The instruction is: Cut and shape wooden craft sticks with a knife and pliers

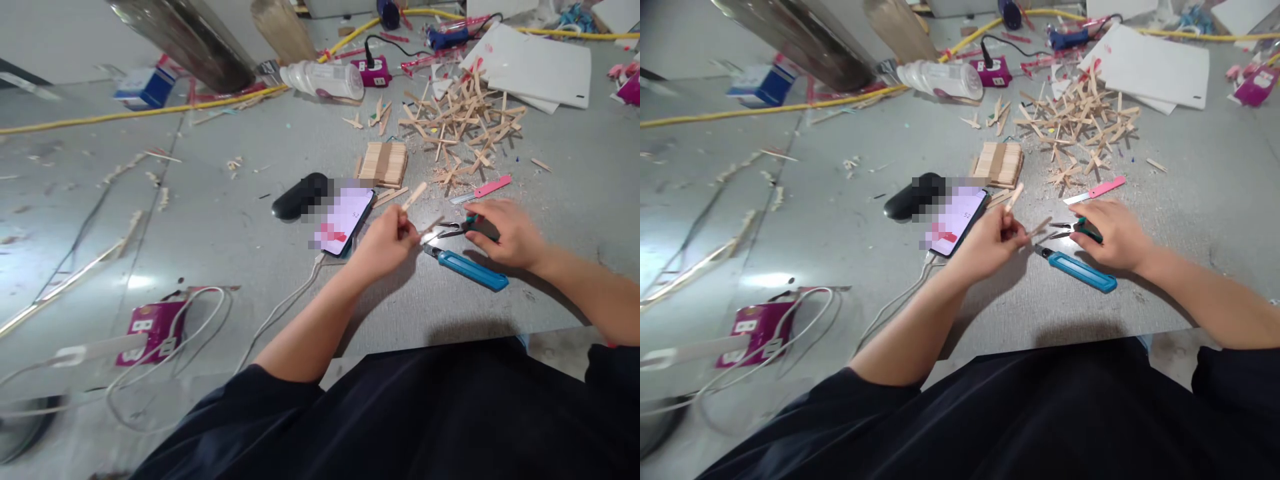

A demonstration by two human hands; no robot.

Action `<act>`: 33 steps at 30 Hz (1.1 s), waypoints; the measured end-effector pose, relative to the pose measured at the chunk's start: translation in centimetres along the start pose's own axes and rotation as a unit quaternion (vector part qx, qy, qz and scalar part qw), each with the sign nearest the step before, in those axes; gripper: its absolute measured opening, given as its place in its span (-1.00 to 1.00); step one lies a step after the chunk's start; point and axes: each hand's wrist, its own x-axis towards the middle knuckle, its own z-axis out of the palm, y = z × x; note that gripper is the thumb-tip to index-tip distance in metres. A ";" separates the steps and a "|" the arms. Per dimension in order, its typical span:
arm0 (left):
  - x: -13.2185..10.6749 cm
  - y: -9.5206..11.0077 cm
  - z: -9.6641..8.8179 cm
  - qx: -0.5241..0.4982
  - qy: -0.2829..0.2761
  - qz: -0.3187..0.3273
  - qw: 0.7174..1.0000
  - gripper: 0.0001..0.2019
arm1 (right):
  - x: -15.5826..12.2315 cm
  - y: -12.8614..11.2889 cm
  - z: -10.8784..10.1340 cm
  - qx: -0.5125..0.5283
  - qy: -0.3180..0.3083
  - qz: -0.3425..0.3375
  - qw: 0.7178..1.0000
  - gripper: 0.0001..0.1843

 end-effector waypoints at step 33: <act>-1.2 -1.1 2.8 0.021 0.049 0.258 0.965 -0.57 | -0.6 -3.5 -0.8 0.033 0.084 -0.144 0.985 -0.70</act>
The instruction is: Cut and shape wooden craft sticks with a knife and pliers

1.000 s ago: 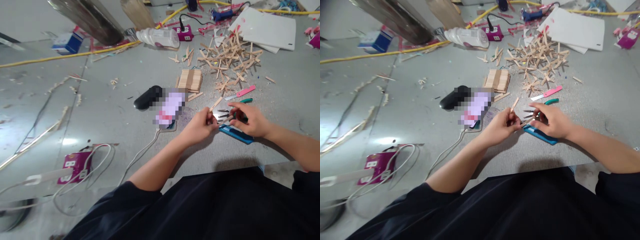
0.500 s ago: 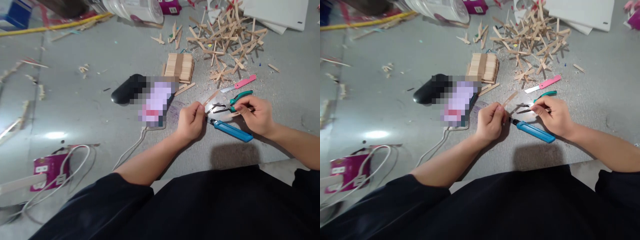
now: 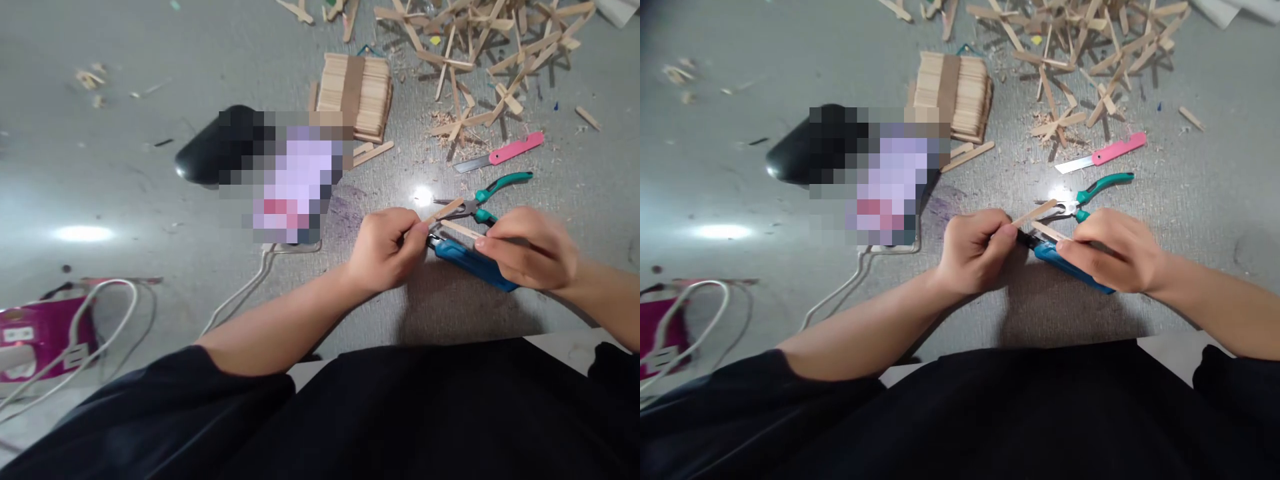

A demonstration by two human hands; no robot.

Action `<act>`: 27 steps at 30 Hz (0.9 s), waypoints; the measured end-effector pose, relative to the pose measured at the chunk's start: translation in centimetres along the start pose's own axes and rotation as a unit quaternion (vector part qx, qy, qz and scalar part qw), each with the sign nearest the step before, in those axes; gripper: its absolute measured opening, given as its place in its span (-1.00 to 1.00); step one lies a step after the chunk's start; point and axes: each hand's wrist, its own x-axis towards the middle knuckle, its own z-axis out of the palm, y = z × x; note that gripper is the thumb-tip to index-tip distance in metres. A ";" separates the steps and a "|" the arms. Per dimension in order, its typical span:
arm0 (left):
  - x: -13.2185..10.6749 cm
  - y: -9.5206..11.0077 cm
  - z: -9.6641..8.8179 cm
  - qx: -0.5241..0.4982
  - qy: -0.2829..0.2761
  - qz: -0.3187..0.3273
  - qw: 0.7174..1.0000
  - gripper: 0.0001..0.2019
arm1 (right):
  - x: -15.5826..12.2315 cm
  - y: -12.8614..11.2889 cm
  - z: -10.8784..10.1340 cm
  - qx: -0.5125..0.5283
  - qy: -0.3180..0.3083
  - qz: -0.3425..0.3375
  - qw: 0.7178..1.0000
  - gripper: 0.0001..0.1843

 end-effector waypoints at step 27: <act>-0.2 -0.3 -0.3 0.028 -0.090 0.055 0.994 -0.61 | 0.3 -0.8 1.3 0.041 -0.038 0.075 0.996 -0.86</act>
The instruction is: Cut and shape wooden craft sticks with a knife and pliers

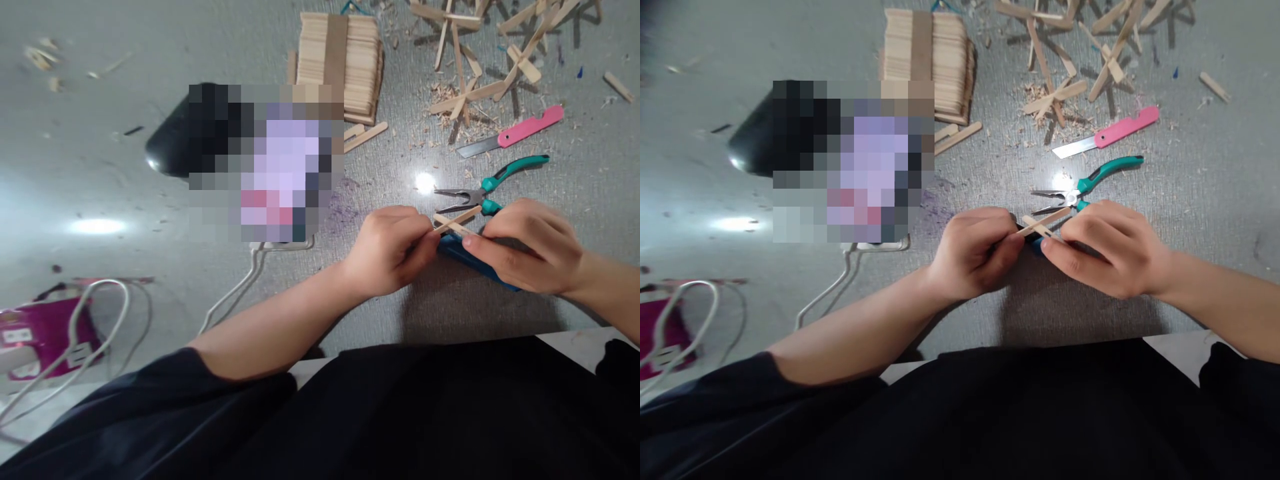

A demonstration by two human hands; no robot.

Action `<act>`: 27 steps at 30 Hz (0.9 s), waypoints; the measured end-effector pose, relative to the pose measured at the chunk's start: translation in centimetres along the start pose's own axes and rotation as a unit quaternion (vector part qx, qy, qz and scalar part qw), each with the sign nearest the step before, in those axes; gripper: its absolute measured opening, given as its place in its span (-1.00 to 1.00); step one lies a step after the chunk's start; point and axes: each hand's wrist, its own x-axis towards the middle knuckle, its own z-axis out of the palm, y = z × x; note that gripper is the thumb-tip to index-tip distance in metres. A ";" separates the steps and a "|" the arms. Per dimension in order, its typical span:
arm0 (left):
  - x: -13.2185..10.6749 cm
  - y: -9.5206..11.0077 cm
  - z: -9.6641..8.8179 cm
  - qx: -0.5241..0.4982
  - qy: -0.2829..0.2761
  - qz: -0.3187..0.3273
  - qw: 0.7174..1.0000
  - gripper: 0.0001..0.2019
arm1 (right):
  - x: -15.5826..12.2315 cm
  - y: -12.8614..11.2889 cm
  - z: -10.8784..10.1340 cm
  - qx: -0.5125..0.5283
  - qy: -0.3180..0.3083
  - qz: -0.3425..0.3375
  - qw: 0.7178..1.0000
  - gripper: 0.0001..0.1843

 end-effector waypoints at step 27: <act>0.0 -0.3 0.4 -0.011 0.041 0.066 0.997 -0.71 | 0.5 0.0 0.9 -0.016 0.016 -0.017 1.000 -0.91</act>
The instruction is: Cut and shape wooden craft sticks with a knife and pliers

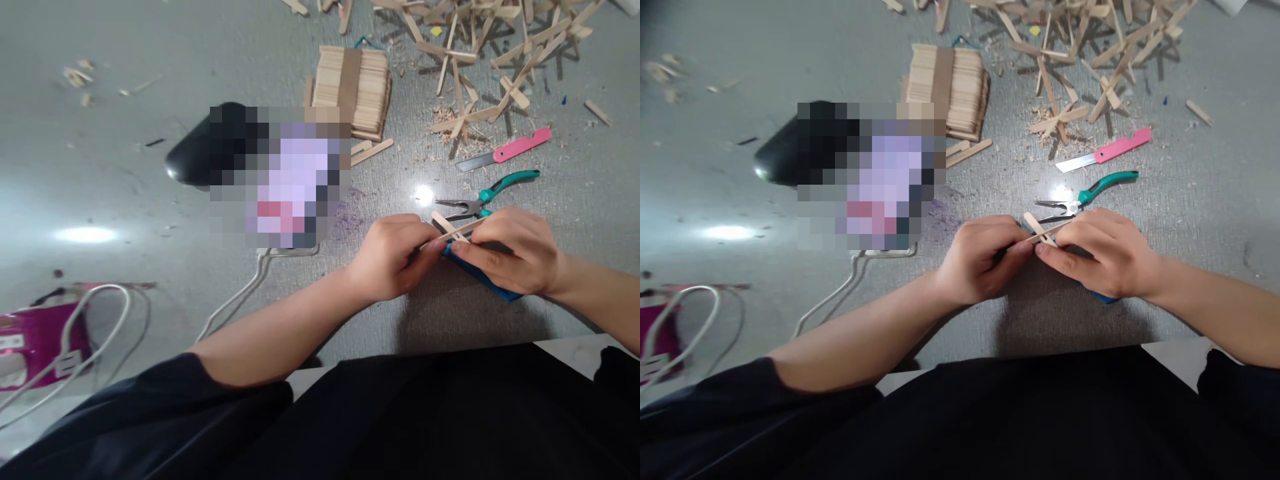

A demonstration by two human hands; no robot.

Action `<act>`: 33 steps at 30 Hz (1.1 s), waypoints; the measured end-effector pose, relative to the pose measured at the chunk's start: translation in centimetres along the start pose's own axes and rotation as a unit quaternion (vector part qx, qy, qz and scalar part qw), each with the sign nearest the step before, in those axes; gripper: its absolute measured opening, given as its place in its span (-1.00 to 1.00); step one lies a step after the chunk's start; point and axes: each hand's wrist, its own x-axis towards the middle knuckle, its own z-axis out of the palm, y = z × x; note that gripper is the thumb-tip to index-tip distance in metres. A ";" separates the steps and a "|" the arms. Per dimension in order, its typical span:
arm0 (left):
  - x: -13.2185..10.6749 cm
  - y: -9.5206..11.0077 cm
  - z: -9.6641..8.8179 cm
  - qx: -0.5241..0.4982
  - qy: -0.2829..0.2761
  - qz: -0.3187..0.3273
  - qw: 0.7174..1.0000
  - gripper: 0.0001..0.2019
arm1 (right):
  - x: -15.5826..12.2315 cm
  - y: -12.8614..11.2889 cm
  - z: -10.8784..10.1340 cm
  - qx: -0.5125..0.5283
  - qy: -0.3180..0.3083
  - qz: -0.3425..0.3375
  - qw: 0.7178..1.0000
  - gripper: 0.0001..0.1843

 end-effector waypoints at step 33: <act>-0.1 -0.2 0.3 -0.121 0.126 -0.232 0.957 -0.71 | -0.5 0.9 -0.4 -0.067 -0.117 -0.136 0.981 -0.59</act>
